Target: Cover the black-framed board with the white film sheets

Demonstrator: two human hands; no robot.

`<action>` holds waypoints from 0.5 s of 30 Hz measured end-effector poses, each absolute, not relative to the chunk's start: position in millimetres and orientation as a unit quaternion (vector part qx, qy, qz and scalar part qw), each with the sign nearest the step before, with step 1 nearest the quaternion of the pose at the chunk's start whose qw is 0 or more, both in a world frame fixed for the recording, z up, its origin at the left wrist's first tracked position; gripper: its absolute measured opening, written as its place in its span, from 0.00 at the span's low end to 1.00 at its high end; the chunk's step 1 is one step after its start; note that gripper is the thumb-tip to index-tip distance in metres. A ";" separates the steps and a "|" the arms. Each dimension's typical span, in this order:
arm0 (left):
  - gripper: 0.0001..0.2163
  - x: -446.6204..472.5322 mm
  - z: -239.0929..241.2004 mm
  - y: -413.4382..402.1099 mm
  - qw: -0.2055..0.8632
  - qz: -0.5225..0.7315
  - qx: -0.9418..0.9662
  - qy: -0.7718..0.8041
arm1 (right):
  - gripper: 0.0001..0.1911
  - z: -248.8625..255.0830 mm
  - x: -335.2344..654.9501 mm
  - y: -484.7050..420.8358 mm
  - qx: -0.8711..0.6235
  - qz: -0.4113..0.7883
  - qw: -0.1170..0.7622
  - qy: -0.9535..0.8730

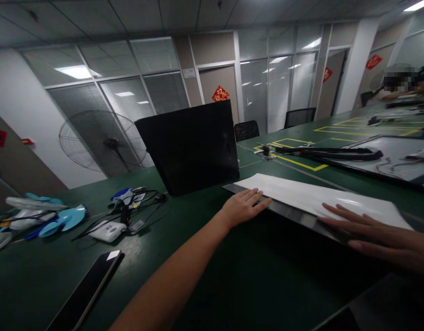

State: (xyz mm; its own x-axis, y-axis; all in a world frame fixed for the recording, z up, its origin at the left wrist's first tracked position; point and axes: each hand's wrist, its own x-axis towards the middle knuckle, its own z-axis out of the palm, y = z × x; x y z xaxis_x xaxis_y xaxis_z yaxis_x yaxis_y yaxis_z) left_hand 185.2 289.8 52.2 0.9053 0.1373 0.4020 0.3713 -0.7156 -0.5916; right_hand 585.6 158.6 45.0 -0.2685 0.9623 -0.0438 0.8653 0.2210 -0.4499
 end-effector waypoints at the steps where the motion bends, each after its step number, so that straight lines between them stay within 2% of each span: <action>1: 0.19 185.5 52.6 292.1 0.351 -0.164 -0.912 -0.137 | 0.36 49.0 578.3 165.8 -0.578 0.217 0.085 -0.782; 4: 0.18 183.4 54.2 293.5 0.352 -0.149 -0.915 -0.130 | 0.37 50.8 566.1 186.8 -0.559 0.232 0.036 -0.795; 15: 0.19 131.7 49.7 229.8 0.298 -0.073 -0.934 -0.185 | 0.31 -11.9 615.9 264.4 -0.594 0.156 0.063 -0.787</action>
State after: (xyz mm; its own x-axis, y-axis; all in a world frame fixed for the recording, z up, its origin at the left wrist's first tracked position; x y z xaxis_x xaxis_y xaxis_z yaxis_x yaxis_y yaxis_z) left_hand 131.7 229.8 49.7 0.9208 0.3024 0.2463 0.3892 -0.7535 -0.5298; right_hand 615.9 264.4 -11.9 -0.2868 0.9541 -0.0866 0.9146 0.2458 -0.3212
